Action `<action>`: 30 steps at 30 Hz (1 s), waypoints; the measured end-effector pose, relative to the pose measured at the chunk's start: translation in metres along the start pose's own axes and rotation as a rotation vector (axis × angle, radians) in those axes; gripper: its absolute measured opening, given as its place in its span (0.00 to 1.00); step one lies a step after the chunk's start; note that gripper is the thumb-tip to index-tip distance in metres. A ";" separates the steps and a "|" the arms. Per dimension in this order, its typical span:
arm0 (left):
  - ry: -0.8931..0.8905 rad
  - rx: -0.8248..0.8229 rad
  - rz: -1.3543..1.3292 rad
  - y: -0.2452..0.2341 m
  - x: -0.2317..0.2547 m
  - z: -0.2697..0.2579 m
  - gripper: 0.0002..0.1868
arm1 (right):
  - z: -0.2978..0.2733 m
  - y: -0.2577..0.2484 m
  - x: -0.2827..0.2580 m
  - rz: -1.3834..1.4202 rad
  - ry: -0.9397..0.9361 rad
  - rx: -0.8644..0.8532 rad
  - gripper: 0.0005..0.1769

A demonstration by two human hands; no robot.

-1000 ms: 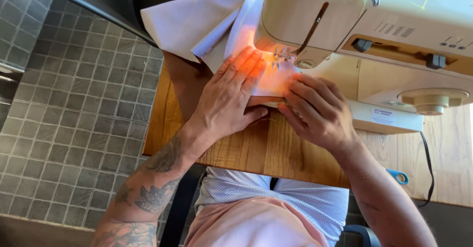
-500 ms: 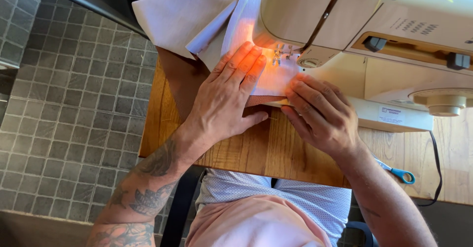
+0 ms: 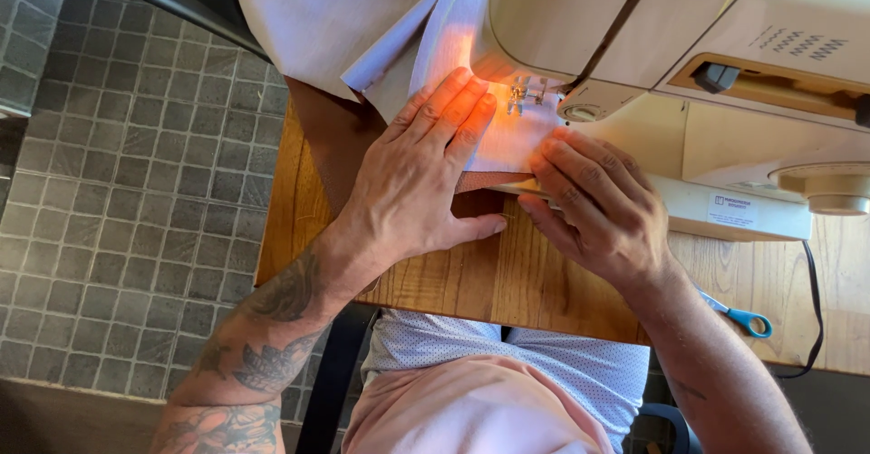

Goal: Sewing fabric using a sewing machine, including threading and cutting thread

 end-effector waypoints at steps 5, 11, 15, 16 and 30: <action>-0.025 -0.017 -0.029 0.000 0.000 0.001 0.67 | -0.001 0.001 0.000 0.008 0.013 -0.010 0.13; -0.019 0.000 -0.035 -0.001 0.000 0.000 0.67 | 0.000 0.001 0.001 0.001 0.027 -0.019 0.15; -0.022 -0.001 -0.015 -0.001 0.002 0.001 0.67 | 0.001 -0.001 -0.001 -0.007 0.022 0.000 0.14; -0.015 0.002 -0.015 0.000 0.003 0.000 0.67 | 0.001 -0.001 -0.001 -0.014 0.025 0.003 0.14; -0.023 0.015 0.019 0.005 0.005 -0.001 0.65 | 0.004 -0.010 -0.003 0.011 0.019 0.054 0.12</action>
Point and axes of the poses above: each hand's wrist, its own z-axis towards the middle knuckle, its own y-axis out of the palm, x = y × z, the point moved 6 cm from there along z, towards the middle knuckle, and after that the axes turned 5 degrees about z, right-handed, at the moved point
